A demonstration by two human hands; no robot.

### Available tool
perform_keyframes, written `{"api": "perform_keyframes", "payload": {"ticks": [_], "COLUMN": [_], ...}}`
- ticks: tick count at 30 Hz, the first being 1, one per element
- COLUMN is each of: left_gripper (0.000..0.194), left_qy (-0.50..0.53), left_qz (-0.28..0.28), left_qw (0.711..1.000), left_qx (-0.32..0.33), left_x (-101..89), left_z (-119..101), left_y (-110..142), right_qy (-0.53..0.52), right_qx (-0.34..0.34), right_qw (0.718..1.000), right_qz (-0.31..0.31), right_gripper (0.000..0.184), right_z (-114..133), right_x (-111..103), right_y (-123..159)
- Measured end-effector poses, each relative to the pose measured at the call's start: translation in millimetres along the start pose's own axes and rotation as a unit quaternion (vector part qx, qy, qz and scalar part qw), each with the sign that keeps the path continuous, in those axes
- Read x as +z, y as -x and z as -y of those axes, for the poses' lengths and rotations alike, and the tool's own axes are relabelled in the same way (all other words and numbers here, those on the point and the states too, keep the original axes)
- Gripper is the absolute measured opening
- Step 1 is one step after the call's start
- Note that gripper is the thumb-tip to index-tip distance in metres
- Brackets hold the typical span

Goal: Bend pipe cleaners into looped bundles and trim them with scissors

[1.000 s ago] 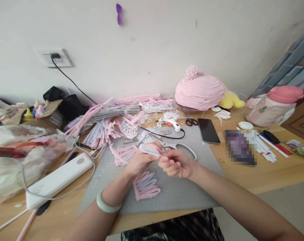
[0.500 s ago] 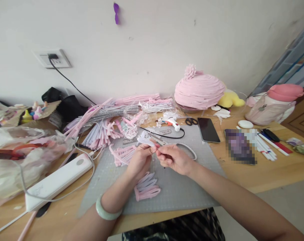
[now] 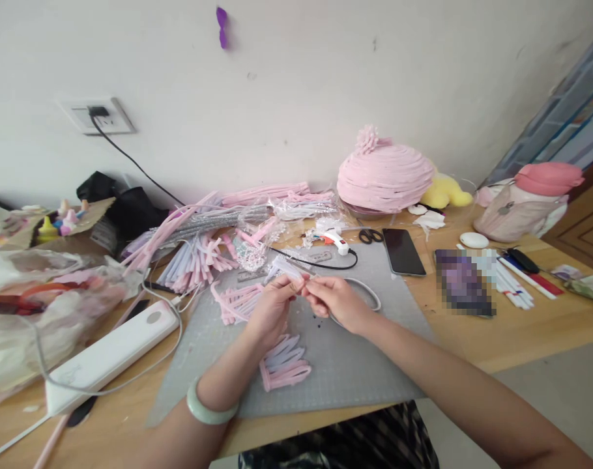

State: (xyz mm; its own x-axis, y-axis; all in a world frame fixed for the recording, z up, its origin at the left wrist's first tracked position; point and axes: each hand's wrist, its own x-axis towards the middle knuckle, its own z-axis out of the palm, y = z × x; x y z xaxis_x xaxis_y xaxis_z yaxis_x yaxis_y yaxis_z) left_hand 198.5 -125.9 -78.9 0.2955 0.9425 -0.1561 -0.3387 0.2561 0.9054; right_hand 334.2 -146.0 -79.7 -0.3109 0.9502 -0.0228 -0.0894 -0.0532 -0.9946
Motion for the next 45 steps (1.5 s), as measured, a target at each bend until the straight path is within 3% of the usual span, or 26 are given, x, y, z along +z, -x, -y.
{"api": "perform_keyframes", "payload": {"ticks": [1, 2, 4, 7, 10, 15, 20, 23, 29, 32, 35, 38, 45], "left_gripper": [0.013, 0.013, 0.015, 0.017, 0.014, 0.015, 0.014, 0.01, 0.01, 0.015, 0.021, 0.023, 0.024], "left_qy": [-0.015, -0.027, -0.04, -0.046, -0.089, -0.151, -0.149, -0.142, -0.15, -0.084, 0.013, 0.083, 0.142], "left_qz": [0.018, 0.035, 0.075, 0.141, 0.194, 0.256, 0.356, 0.379, 0.415, 0.359, 0.252, 0.176, 0.073], "left_qw": [1.0, 0.999, 0.996, 0.988, 0.974, 0.951, 0.916, 0.906, 0.893, 0.923, 0.961, 0.978, 0.987], "left_qx": [0.008, 0.018, 0.032, 0.048, 0.07, 0.086, 0.108, 0.122, 0.085, 0.113, 0.116, 0.073, -0.021], "left_x": [-1.2, -2.6, -6.1, -11.8, -16.2, -17.8, -16.8, -16.3, -13.8, -9.9, -2.5, 6.0, 10.3], "left_z": [-2.9, -5.6, -9.5, -12.6, -16.1, -24.0, -27.8, -31.0, -32.5, -23.2, -13.1, -9.3, -10.5], "left_y": [0.0, -0.1, -0.5, -1.0, 0.0, 4.3, 5.8, 7.1, 11.7, 14.2, 17.5, 20.7, 19.5], "right_qy": [-0.136, -0.257, -0.424, -0.529, -0.537, -0.513, -0.479, -0.481, -0.474, -0.488, -0.511, -0.505, -0.319], "right_qx": [0.065, 0.124, 0.212, 0.284, 0.328, 0.369, 0.385, 0.369, 0.356, 0.326, 0.264, 0.217, 0.071], "right_qw": [0.988, 0.955, 0.869, 0.775, 0.729, 0.688, 0.688, 0.686, 0.658, 0.676, 0.721, 0.771, 0.938], "right_qz": [0.04, 0.08, 0.142, 0.199, 0.269, 0.358, 0.387, 0.401, 0.463, 0.446, 0.385, 0.323, 0.114], "right_gripper": [0.021, 0.019, 0.02, 0.023, 0.023, 0.016, 0.014, 0.014, 0.014, 0.015, 0.013, 0.012, 0.018], "right_z": [2.4, 4.6, 7.4, 7.7, 5.6, 2.7, 2.8, 0.8, -5.3, -3.5, 0.1, 3.1, 3.4], "right_x": [-1.9, -4.0, -8.1, -11.4, -10.0, -4.5, -1.1, 1.6, 8.1, 8.9, 9.3, 10.2, 10.7], "right_y": [-0.3, -0.3, 0.4, 2.6, 5.1, 7.8, 9.1, 8.7, 9.3, 11.7, 13.8, 13.9, 10.7]}}
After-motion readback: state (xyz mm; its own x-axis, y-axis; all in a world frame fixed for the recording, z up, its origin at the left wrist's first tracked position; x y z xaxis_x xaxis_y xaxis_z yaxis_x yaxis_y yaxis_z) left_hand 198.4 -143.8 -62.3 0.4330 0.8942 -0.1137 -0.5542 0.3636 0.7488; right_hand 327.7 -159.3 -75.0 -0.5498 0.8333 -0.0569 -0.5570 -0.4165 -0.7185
